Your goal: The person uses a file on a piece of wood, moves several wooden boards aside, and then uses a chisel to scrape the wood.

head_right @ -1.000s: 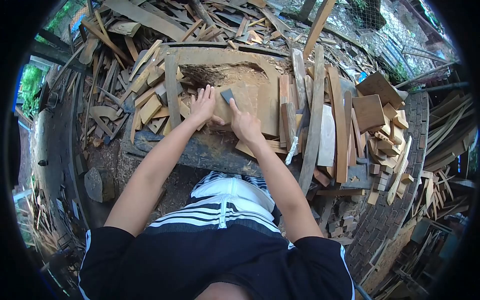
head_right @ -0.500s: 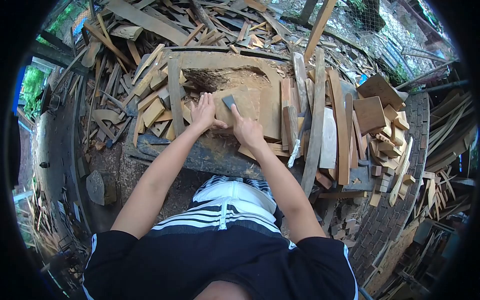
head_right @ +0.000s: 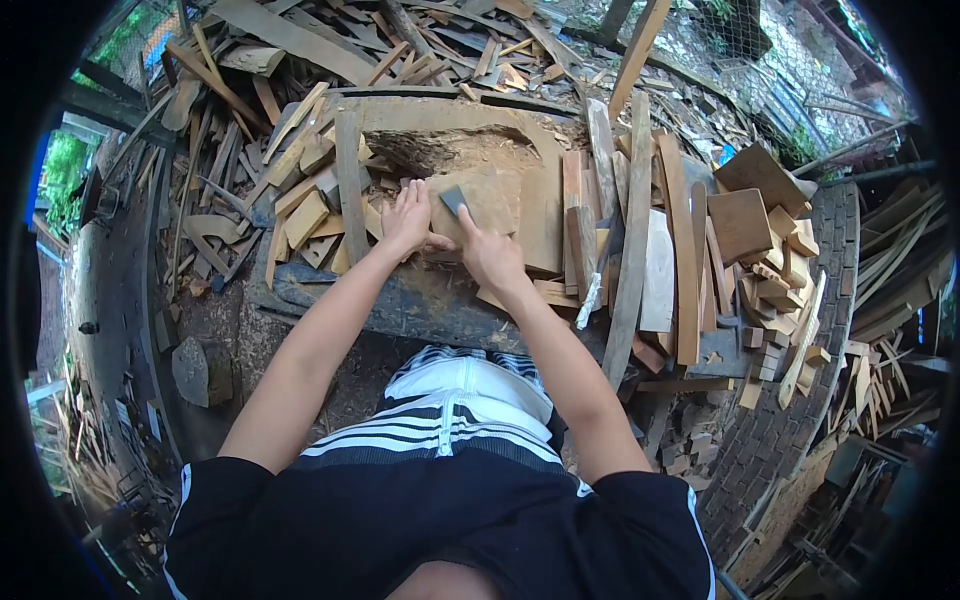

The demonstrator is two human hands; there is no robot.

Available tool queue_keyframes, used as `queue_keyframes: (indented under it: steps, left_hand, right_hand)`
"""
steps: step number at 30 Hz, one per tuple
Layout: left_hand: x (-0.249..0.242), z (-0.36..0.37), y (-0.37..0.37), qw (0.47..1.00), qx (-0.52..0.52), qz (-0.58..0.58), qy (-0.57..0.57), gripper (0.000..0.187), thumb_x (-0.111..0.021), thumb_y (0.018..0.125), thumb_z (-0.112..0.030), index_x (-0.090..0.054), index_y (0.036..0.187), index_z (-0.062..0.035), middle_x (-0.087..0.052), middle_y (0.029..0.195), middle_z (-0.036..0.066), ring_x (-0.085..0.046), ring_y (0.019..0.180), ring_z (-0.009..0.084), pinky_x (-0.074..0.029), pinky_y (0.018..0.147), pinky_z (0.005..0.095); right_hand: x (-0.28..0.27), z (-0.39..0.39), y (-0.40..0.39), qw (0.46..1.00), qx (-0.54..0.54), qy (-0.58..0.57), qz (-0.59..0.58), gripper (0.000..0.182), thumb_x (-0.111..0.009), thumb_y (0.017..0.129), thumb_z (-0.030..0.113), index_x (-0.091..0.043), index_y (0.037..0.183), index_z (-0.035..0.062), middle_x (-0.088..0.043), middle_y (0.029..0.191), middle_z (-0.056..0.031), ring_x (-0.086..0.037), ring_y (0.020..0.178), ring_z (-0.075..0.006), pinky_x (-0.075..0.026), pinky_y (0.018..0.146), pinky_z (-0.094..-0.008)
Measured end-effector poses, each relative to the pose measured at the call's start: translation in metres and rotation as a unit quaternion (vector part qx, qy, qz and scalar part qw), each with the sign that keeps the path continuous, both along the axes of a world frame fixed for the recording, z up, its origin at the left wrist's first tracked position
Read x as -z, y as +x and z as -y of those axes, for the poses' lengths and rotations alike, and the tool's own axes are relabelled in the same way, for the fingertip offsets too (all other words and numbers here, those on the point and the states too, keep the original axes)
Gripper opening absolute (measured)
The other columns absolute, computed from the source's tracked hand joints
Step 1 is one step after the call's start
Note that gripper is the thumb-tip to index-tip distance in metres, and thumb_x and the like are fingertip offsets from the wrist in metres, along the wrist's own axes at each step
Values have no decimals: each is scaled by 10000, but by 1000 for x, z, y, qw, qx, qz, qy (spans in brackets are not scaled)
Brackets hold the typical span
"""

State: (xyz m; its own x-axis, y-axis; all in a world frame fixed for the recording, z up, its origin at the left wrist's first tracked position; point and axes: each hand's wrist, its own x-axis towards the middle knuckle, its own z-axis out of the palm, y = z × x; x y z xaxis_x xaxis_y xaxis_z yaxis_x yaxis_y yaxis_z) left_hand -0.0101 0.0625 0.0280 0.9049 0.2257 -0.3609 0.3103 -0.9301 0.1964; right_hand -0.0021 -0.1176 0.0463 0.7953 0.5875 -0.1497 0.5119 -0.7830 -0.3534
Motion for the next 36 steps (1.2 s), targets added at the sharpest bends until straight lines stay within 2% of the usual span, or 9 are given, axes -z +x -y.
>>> queue_keyframes:
  steps: [5, 8, 10, 13, 19, 22, 30, 33, 36]
  left_hand:
    - [-7, 3, -4, 1000, -5, 0, -1, 1440, -884, 383, -580, -172, 1475, 33, -258, 1539, 185, -272, 1422, 294, -280, 1096, 563]
    - [-5, 4, 0, 1000, 5, -4, 4, 1439, -883, 381, -584, -177, 1473, 33, -258, 1539, 187, -271, 1422, 294, -291, 1090, 555]
    - [1, 0, 1, 1000, 8, 6, -3, 1456, -892, 387, -574, -150, 1475, 45, -252, 1535, 201, -266, 1420, 299, -309, 1079, 548]
    - [-4, 0, 1, 1000, 15, -8, -3, 1450, -890, 401, -577, -142, 1474, 51, -248, 1536, 202, -259, 1422, 303, -292, 1095, 549]
    - [-11, -6, 0, 998, 43, -40, -9, 1476, -886, 395, -588, -115, 1476, 58, -249, 1531, 212, -239, 1430, 313, -256, 1120, 563]
    - [-4, -10, -3, 998, 39, -7, -39, 1496, -882, 378, -600, -105, 1479, 51, -257, 1529, 209, -239, 1430, 317, -245, 1124, 570]
    - [-3, -16, -4, 997, 58, -30, -35, 1503, -883, 374, -595, -84, 1495, 9, -222, 1558, 148, -222, 1435, 317, -241, 1121, 582]
    - [5, -20, -6, 997, 50, 0, -64, 1515, -882, 370, -613, -77, 1502, -9, -230, 1544, 191, -216, 1429, 370, -244, 1114, 578]
    - [10, -19, -6, 998, 44, 1, -54, 1498, -890, 374, -584, -82, 1507, -31, -210, 1564, 137, -198, 1442, 323, -230, 1121, 593]
  right_hand:
    - [-40, 38, -35, 989, -12, -109, -98, 557, -439, 941, 233, -305, 1482, 221, -672, 824, -232, -662, 740, -415, -519, 666, -528]
    - [-32, 21, -21, 989, -1, -103, -102, 566, -441, 938, 226, -292, 1485, 228, -674, 842, -239, -663, 750, -419, -521, 673, -526]
    - [-3, 4, -6, 1000, 6, -26, -5, 596, -503, 871, 165, -372, 1449, 224, -671, 742, -206, -671, 649, -372, -543, 581, -477]
    - [3, -5, 1, 1000, 7, 16, 21, 595, -504, 868, 165, -377, 1447, 219, -668, 732, -202, -667, 641, -373, -541, 586, -485]
    - [-35, 49, -42, 996, -17, -76, -54, 616, -496, 872, 167, -348, 1468, 203, -672, 762, -213, -671, 644, -366, -537, 577, -482]
    - [-32, 46, -39, 996, -12, -76, -46, 543, -469, 940, 226, -342, 1468, 222, -650, 701, -224, -649, 611, -391, -517, 557, -498]
    - [-26, 58, -52, 999, -19, -46, 12, 559, -484, 908, 202, -375, 1456, 220, -646, 661, -198, -646, 570, -363, -518, 540, -485]
    - [-18, 64, -53, 999, -26, -26, 19, 585, -508, 870, 183, -400, 1444, 218, -646, 639, -170, -648, 549, -340, -519, 521, -467]
    - [-15, 47, -44, 1000, -22, -10, 14, 558, -508, 892, 195, -401, 1440, 203, -639, 625, -172, -637, 534, -342, -514, 509, -460]
